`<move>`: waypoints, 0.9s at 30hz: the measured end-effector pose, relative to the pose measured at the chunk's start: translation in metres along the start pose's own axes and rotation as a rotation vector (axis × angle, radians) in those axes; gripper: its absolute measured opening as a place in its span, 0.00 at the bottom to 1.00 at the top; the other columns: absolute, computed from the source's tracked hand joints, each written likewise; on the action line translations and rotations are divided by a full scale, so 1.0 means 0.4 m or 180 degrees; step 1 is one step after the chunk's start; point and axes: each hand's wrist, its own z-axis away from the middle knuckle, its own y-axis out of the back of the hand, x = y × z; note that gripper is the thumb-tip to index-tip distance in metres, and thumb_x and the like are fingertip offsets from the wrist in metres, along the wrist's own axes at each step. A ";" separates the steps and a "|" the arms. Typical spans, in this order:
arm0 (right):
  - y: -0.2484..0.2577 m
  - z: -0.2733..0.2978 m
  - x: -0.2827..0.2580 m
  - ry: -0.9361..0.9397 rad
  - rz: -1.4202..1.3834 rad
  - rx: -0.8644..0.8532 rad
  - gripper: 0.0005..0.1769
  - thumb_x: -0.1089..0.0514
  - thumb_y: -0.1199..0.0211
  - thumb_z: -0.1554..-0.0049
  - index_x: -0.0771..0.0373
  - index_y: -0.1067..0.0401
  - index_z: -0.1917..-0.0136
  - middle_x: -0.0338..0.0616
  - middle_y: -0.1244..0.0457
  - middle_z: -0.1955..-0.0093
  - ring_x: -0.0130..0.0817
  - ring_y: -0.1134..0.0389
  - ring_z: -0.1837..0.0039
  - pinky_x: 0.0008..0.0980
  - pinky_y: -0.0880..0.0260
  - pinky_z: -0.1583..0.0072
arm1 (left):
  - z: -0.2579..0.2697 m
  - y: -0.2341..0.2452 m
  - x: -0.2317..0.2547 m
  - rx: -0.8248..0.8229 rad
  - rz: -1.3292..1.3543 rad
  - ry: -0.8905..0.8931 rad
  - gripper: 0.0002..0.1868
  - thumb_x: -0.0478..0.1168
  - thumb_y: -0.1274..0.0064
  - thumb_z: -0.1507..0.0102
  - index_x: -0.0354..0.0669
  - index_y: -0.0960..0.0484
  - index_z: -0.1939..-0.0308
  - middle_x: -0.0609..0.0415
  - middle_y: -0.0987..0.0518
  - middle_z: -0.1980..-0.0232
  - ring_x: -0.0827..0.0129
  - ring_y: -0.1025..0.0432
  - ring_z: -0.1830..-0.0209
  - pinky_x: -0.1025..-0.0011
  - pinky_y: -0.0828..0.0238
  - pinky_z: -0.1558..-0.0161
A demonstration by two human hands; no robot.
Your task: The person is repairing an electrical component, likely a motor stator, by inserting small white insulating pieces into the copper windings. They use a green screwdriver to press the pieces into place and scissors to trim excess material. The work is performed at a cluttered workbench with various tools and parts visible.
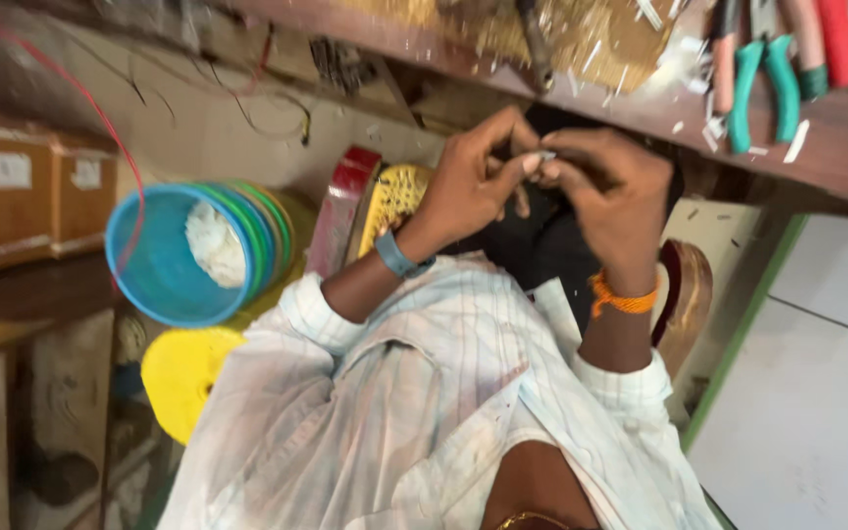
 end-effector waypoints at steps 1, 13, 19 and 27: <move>-0.015 0.000 -0.003 -0.0101 -0.0022 0.0110 0.11 0.70 0.30 0.39 0.73 0.25 0.43 0.49 0.29 0.49 0.32 0.25 0.49 0.28 0.23 0.46 | -0.004 0.002 0.006 0.0015 -0.0119 -0.0004 0.06 0.37 0.49 0.29 0.37 0.27 0.54 0.56 0.20 0.62 0.78 0.23 0.74 0.81 0.32 0.79; -0.004 -0.002 -0.039 0.1060 0.1203 0.0403 0.10 0.76 0.30 0.45 0.70 0.28 0.54 0.52 0.30 0.52 0.39 0.26 0.52 0.31 0.26 0.50 | -0.016 -0.025 -0.064 0.0090 0.0475 -0.0061 0.07 0.38 0.46 0.30 0.36 0.21 0.53 0.56 0.19 0.59 0.79 0.26 0.62 0.79 0.26 0.73; -0.015 0.003 -0.042 0.0463 0.0546 0.0525 0.06 0.74 0.31 0.41 0.72 0.26 0.50 0.50 0.29 0.52 0.33 0.26 0.51 0.28 0.25 0.48 | -0.020 -0.027 -0.019 0.0275 0.0175 -0.0264 0.07 0.37 0.47 0.29 0.35 0.22 0.54 0.55 0.20 0.62 0.79 0.26 0.66 0.79 0.25 0.74; -0.088 -0.002 0.054 -0.0522 -0.1328 0.0850 0.03 0.68 0.39 0.33 0.72 0.29 0.46 0.41 0.32 0.51 0.26 0.28 0.49 0.27 0.22 0.45 | -0.014 -0.009 0.015 0.0586 -0.1595 -0.1144 0.02 0.33 0.47 0.28 0.36 0.23 0.54 0.56 0.20 0.59 0.78 0.23 0.65 0.77 0.25 0.69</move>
